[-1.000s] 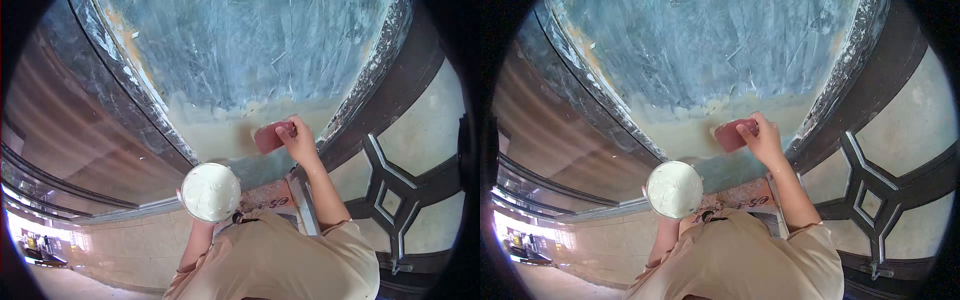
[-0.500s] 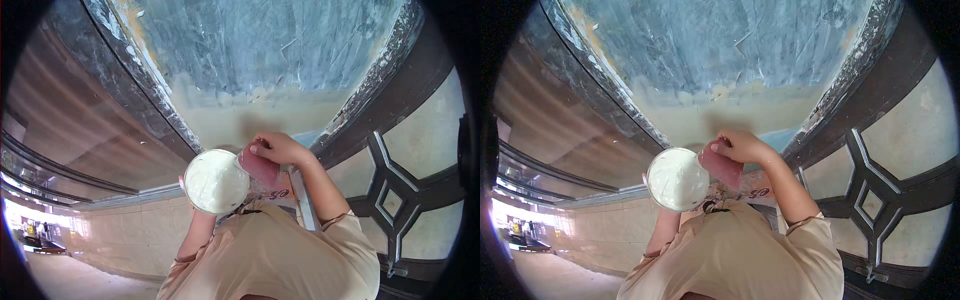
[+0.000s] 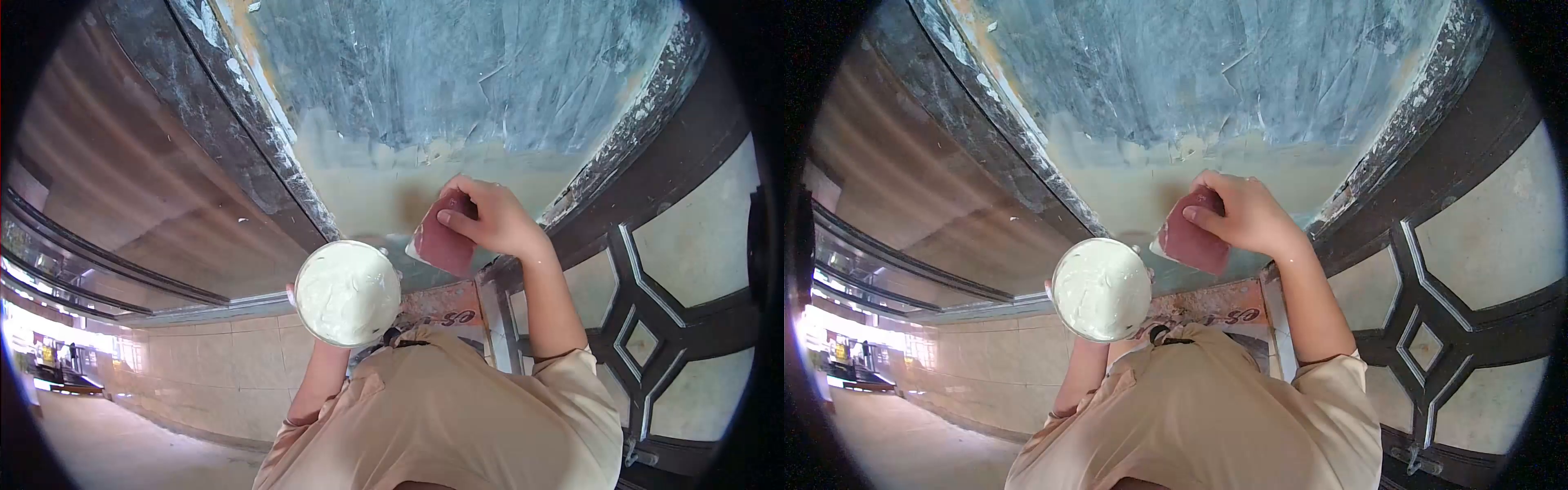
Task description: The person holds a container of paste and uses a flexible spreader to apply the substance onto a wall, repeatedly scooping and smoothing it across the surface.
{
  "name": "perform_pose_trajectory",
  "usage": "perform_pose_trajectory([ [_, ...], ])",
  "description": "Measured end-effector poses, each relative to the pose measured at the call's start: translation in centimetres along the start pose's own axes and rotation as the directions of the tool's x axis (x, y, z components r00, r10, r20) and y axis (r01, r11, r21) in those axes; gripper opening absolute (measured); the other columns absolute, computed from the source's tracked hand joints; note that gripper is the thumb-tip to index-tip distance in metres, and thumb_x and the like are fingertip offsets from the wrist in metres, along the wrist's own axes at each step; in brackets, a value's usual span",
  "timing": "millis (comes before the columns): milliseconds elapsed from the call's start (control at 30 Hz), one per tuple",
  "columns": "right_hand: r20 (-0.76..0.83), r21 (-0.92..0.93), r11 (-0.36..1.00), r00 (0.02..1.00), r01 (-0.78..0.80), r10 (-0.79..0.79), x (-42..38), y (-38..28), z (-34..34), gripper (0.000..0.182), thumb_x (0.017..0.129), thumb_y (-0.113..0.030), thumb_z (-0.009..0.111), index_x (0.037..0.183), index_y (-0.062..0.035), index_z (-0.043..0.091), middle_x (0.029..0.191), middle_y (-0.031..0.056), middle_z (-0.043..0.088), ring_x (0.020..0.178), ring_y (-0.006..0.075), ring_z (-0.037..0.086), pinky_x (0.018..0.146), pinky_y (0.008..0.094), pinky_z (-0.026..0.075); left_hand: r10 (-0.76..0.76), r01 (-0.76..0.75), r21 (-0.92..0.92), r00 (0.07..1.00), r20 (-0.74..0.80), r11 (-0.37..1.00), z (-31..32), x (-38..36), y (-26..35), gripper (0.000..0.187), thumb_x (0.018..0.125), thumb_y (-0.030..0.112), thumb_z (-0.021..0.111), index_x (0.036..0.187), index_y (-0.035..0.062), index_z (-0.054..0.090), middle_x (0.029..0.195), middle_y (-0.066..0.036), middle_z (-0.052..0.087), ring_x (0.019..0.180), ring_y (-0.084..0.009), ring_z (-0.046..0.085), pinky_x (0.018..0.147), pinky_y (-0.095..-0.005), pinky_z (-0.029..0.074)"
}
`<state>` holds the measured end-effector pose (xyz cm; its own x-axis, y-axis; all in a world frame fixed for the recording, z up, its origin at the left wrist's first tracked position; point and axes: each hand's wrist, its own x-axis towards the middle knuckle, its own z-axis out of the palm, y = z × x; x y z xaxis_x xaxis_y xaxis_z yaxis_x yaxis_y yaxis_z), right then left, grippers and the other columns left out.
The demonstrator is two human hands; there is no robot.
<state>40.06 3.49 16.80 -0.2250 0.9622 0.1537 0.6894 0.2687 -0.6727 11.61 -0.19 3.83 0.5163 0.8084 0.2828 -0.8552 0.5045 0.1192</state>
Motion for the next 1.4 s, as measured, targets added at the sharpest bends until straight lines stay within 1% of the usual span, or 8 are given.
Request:
perform_pose_trajectory([
  [67,-0.057,0.038,0.999,0.998,0.033,-0.031,-0.2,-0.3,-0.1,0.021,0.095,-0.022,0.071,0.107,-0.0066,0.065,0.086,0.0057,0.07,0.076,0.0182,0.067,0.069,0.033,0.05,0.067,-0.057,0.118,0.995,-0.079,0.991,-1.5,-0.2,0.7,0.113,0.075,0.094,0.045,0.156,0.0158,0.037,0.159,-0.025,0.034,0.137,-0.0538,0.04,0.11,-0.0721,0.035],
  [200,-0.101,0.192,0.981,0.994,-0.022,0.042,0.4,5.6,3.7,0.029,0.095,-0.023,0.07,0.117,-0.0065,0.06,0.087,0.0093,0.068,0.08,0.0237,0.069,0.066,0.0379,0.053,-0.003,0.002,-0.016,0.999,-0.034,1.0,-0.8,-0.5,0.8,0.116,0.068,0.094,0.055,0.157,0.022,0.035,0.162,-0.02,0.032,0.14,-0.0525,0.038,0.106,-0.0774,0.035],
  [267,-0.166,0.607,0.794,0.972,-0.032,0.166,-0.5,8.5,7.8,0.027,0.101,-0.022,0.063,0.124,-0.0089,0.056,0.093,0.0062,0.066,0.078,0.0188,0.069,0.063,0.0343,0.053,0.012,-0.013,-0.11,1.0,-0.008,0.994,0.1,-0.4,0.6,0.115,0.069,0.094,0.054,0.157,0.0224,0.035,0.162,-0.019,0.031,0.14,-0.0517,0.038,0.106,-0.0779,0.034],
  [400,0.019,0.89,0.41,0.914,-0.201,0.406,-1.9,10.5,13.1,0.025,0.105,-0.022,0.057,0.127,-0.011,0.053,0.101,0.0058,0.066,0.073,0.0173,0.068,0.063,0.0306,0.055,0.048,-0.046,-0.069,0.998,0.037,0.997,-0.8,-1.1,1.1,0.105,0.079,0.088,0.049,0.155,0.0158,0.039,0.16,-0.022,0.034,0.14,-0.0522,0.039,0.112,-0.0721,0.033],
  [467,-0.006,0.978,0.184,0.86,-0.102,0.511,-1.3,9.3,13.9,0.027,0.105,-0.025,0.056,0.129,-0.0119,0.052,0.103,0.0063,0.065,0.073,0.0174,0.07,0.062,0.0296,0.055,0.142,-0.085,0.227,0.957,-0.251,0.97,-2.2,-1.7,1.6,0.105,0.079,0.088,0.049,0.156,0.0164,0.039,0.161,-0.021,0.033,0.141,-0.0516,0.038,0.112,-0.0715,0.033],
  [800,-0.07,0.982,0.185,0.873,-0.024,0.482,2.4,2.4,15.4,0.037,0.107,-0.035,0.054,0.134,-0.0103,0.046,0.109,0.0085,0.068,0.076,0.0202,0.074,0.065,0.0316,0.059,0.067,-0.065,0.016,0.977,-0.202,0.998,-1.8,-1.5,2.1,0.105,0.082,0.086,0.048,0.156,0.0135,0.037,0.161,-0.02,0.034,0.144,-0.0488,0.035,0.115,-0.0689,0.032],
  [900,-0.173,0.975,0.204,0.88,0.089,0.443,3.4,1.1,14.5,0.04,0.107,-0.035,0.053,0.138,-0.0116,0.044,0.11,0.0094,0.068,0.077,0.0207,0.074,0.065,0.032,0.059,0.099,-0.004,0.271,0.936,-0.337,0.963,-3.5,-2.7,3.9,0.104,0.082,0.087,0.047,0.156,0.0145,0.037,0.161,-0.019,0.036,0.142,-0.0491,0.04,0.113,-0.0698,0.035],
  [1400,-0.28,0.951,0.274,0.767,0.14,0.578,5.0,2.5,16.7,0.041,0.107,-0.035,0.055,0.136,-0.0076,0.046,0.098,0.0061,0.064,0.062,0.0149,0.065,0.054,0.0302,0.055,0.06,0.069,0.379,0.946,-0.32,0.923,-6.1,-3.4,8.9,0.108,0.082,0.09,0.039,0.153,0.0098,0.041,0.155,-0.026,0.04,0.139,-0.0488,0.042,0.112,-0.0671,0.038],
])
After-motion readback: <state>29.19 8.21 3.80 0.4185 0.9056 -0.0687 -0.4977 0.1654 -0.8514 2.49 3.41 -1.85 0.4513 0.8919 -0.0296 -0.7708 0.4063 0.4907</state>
